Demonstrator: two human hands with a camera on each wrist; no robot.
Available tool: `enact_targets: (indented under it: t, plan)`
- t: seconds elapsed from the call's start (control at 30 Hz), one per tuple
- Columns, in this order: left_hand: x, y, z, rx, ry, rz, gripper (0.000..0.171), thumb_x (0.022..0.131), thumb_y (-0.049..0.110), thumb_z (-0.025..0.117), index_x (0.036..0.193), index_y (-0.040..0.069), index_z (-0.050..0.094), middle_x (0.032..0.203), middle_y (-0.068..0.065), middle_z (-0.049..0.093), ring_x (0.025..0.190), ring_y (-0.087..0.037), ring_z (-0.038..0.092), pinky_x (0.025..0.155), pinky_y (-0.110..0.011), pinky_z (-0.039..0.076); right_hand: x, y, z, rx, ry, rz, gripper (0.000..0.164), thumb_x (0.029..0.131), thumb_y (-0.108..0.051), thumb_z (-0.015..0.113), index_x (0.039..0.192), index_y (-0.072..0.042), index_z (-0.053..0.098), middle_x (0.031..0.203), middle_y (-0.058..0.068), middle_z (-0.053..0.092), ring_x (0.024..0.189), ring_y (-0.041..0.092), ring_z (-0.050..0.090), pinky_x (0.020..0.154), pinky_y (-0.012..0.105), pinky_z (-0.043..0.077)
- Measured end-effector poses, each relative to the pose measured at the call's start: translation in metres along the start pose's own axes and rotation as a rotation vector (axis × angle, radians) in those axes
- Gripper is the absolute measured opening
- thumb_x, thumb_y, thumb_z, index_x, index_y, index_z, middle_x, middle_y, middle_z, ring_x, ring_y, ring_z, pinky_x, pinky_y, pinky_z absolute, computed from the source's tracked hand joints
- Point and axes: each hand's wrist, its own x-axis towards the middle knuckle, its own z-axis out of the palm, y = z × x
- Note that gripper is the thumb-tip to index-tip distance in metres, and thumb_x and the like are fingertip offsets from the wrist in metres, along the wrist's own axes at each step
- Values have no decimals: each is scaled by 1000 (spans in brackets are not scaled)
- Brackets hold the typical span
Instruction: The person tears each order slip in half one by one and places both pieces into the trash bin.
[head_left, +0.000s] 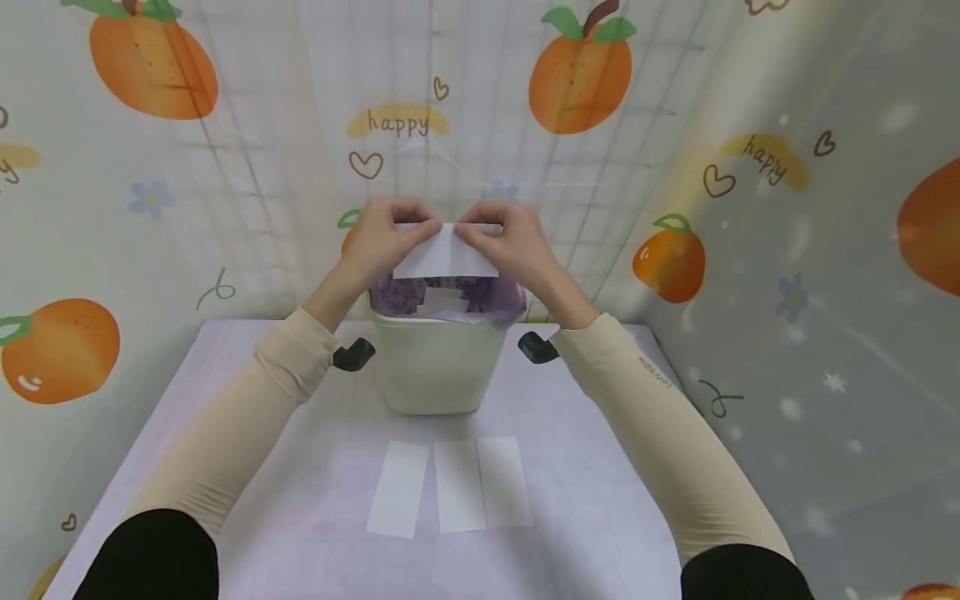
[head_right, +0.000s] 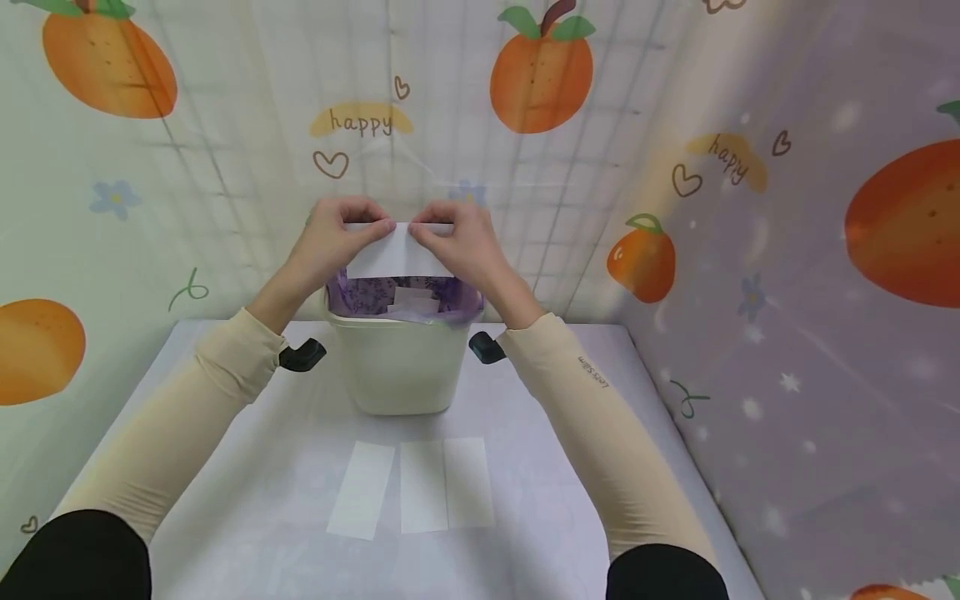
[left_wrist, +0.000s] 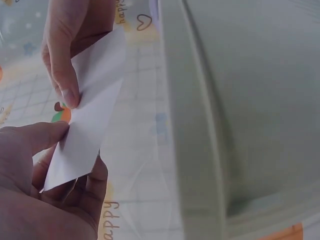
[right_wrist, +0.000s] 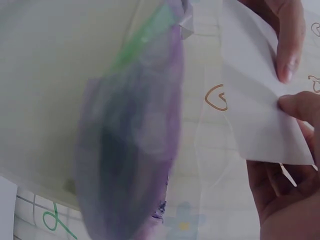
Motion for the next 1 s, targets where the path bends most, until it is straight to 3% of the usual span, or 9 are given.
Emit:
enact_targets:
  t: [0.4,0.6,0.8,1.0]
  plan:
    - [15,6,-9,-67,-11,-61,13,99,20,75,95,8,78,103,-2,80,115,-14,67,90,-31,53,16,-7,-6,-33,6,-5,14,99,-24,75,97,-12,83,97,3,81,101,15,71,92,32,53]
    - [22,5,-13,-100,-24,-111,15,99,19,74,99,5,78,106,-4,76,100,-14,62,78,-26,53,18,-9,-6,-44,2,1,15,98,-25,77,96,-12,84,92,2,81,89,12,71,75,26,54]
    - [30,7,-16,-194,-43,-134,14,100,15,72,101,1,77,103,-3,73,95,-15,64,74,-26,57,23,-16,-12,-76,-10,4,16,98,-25,77,98,-10,84,95,5,81,89,16,70,72,24,52]
    - [36,13,-18,-303,-28,-214,12,100,15,73,100,4,77,109,-2,67,92,-16,65,75,-27,57,32,-23,-18,-118,21,-17,16,98,-24,78,98,-9,84,95,8,81,88,19,72,70,20,51]
